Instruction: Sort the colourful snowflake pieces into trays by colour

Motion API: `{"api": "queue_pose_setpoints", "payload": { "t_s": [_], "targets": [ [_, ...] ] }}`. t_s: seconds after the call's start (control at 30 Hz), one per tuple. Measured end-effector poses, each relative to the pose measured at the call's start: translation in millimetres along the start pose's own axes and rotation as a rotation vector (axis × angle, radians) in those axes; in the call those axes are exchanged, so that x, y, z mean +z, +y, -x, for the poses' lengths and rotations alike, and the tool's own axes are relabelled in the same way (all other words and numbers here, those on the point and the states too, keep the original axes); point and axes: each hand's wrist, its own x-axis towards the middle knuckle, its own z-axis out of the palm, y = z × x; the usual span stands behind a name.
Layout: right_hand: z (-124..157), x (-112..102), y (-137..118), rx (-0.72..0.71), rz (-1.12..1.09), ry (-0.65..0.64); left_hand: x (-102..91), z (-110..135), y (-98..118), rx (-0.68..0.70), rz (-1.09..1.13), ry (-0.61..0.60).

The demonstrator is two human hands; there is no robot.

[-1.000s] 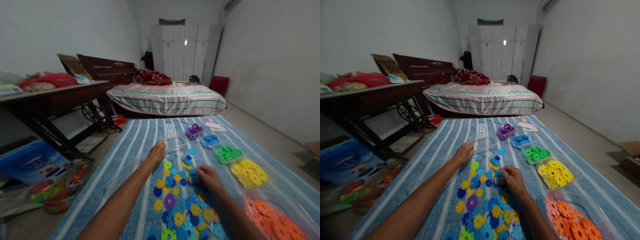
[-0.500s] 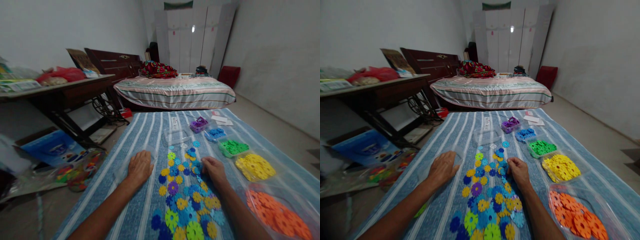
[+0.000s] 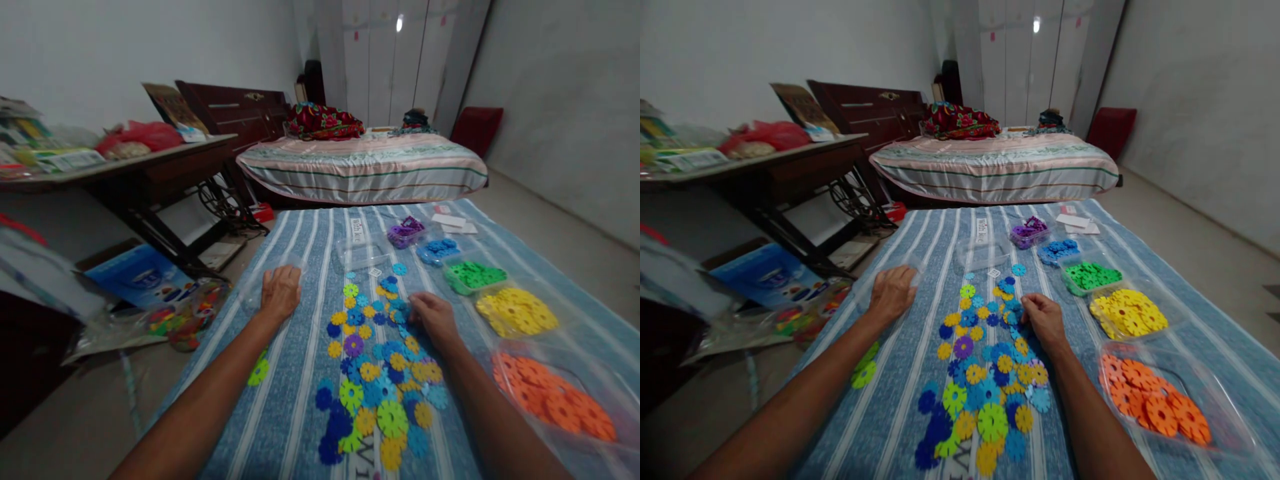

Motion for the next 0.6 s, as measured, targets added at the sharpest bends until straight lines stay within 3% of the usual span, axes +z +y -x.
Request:
{"api": "queue_pose_setpoints", "payload": {
  "t_s": [0.1, 0.23, 0.43, 0.6],
  "targets": [
    [-1.2, -1.8, 1.4, -0.010, -0.016, -0.001, -6.3, 23.1, 4.2, 0.051, 0.038, 0.037],
    [-2.7, -4.6, 3.3, -0.022, -0.007, -0.007, -7.6, 58.7, -7.8, 0.009, 0.142, -0.110],
    [-2.1, -6.5, 3.7, -0.015, -0.009, -0.011, -9.1, 108.2, -43.3, -0.175, 0.322, -0.232],
    [0.3, -7.0, 2.0, -0.007, -0.006, -0.001, -17.7, 129.8, -58.0, -0.332, 0.472, -0.267]
  ]
}}
